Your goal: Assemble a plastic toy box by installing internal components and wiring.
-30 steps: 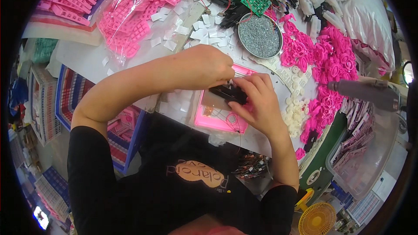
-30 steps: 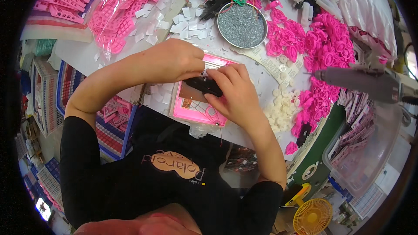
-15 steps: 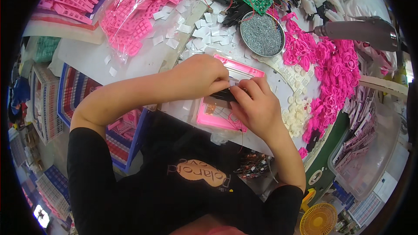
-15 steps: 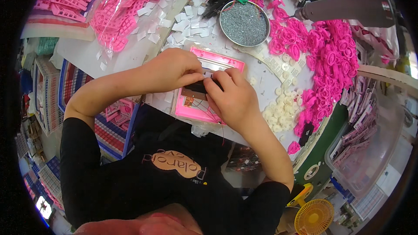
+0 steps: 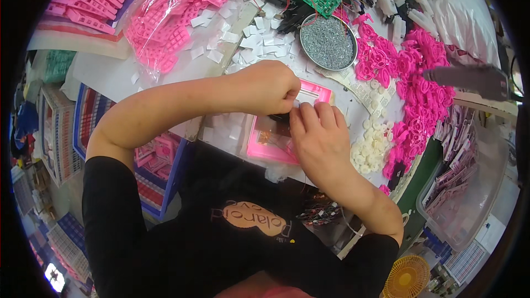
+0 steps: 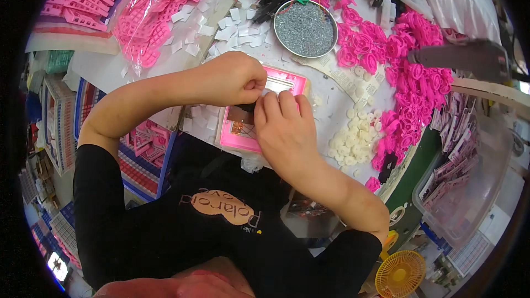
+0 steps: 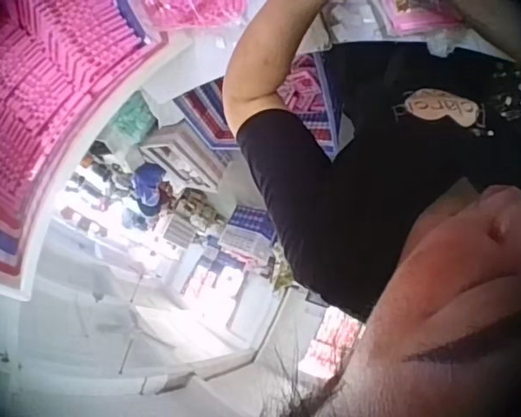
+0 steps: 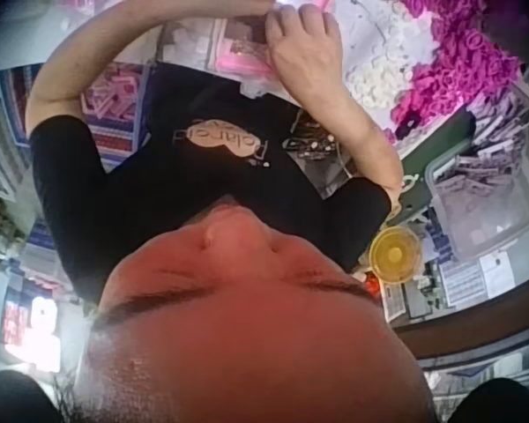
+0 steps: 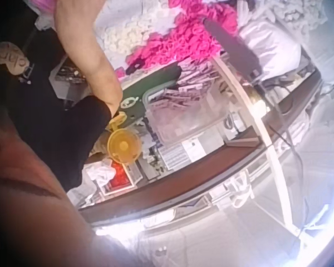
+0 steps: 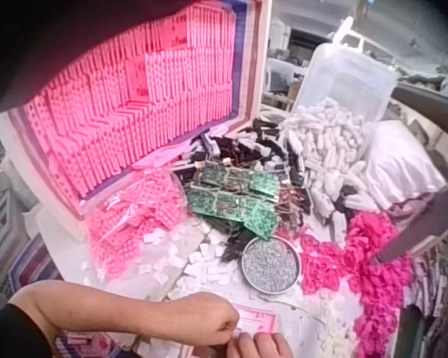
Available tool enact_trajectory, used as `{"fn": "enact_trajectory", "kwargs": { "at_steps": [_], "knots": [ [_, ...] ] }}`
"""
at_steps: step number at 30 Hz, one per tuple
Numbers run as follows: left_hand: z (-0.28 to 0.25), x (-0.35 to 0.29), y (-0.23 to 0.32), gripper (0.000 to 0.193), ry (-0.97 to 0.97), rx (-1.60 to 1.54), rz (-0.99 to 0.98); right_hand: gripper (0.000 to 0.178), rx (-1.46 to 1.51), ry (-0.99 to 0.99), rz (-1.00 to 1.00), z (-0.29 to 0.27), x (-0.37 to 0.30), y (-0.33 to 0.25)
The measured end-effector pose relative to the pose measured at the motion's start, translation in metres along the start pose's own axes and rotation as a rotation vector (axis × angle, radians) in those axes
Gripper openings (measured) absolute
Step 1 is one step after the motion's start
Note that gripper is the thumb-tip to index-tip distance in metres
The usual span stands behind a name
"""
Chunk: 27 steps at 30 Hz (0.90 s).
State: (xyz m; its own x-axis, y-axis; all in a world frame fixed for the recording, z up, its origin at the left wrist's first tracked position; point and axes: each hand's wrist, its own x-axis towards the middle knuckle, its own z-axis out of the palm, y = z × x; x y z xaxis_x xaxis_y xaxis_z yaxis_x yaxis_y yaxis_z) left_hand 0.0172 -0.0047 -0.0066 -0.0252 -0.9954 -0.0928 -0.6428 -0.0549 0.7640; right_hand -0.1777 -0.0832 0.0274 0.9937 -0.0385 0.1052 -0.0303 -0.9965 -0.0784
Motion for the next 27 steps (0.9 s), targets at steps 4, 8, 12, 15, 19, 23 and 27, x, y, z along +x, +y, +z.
{"fn": "enact_trajectory", "kwargs": {
  "at_steps": [4, 8, 12, 15, 19, 23, 27],
  "knots": [
    [-0.005, 0.003, -0.001, 0.018, -0.073, 0.058, 0.034, 0.046, 0.390, 0.120, 0.037, -0.025, -0.006, 0.027],
    [-0.029, 0.041, -0.009, 0.020, 0.139, 0.099, 0.120, 0.040, 0.116, 1.251, 0.208, -0.070, -0.071, 0.106],
    [-0.009, 0.103, -0.042, 0.020, 0.256, 0.550, 0.061, 0.047, 0.420, 1.531, 0.407, -0.087, -0.103, 0.198],
    [0.003, 0.119, -0.049, 0.018, 0.135, 0.647, -0.016, 0.046, 1.112, 1.281, 0.433, -0.086, -0.091, 0.201],
    [-0.003, 0.105, -0.041, 0.018, 0.344, 0.500, 0.075, 0.047, 1.000, 1.137, 0.518, -0.067, -0.079, 0.194],
    [-0.021, 0.053, -0.016, 0.015, 0.371, 0.215, 0.150, 0.046, -0.072, 1.311, 0.465, -0.064, -0.043, 0.127],
    [-0.020, -0.004, -0.012, 0.018, 0.296, 0.094, 0.094, 0.053, 0.557, 0.699, 0.164, -0.015, -0.039, 0.074]
  ]
}}
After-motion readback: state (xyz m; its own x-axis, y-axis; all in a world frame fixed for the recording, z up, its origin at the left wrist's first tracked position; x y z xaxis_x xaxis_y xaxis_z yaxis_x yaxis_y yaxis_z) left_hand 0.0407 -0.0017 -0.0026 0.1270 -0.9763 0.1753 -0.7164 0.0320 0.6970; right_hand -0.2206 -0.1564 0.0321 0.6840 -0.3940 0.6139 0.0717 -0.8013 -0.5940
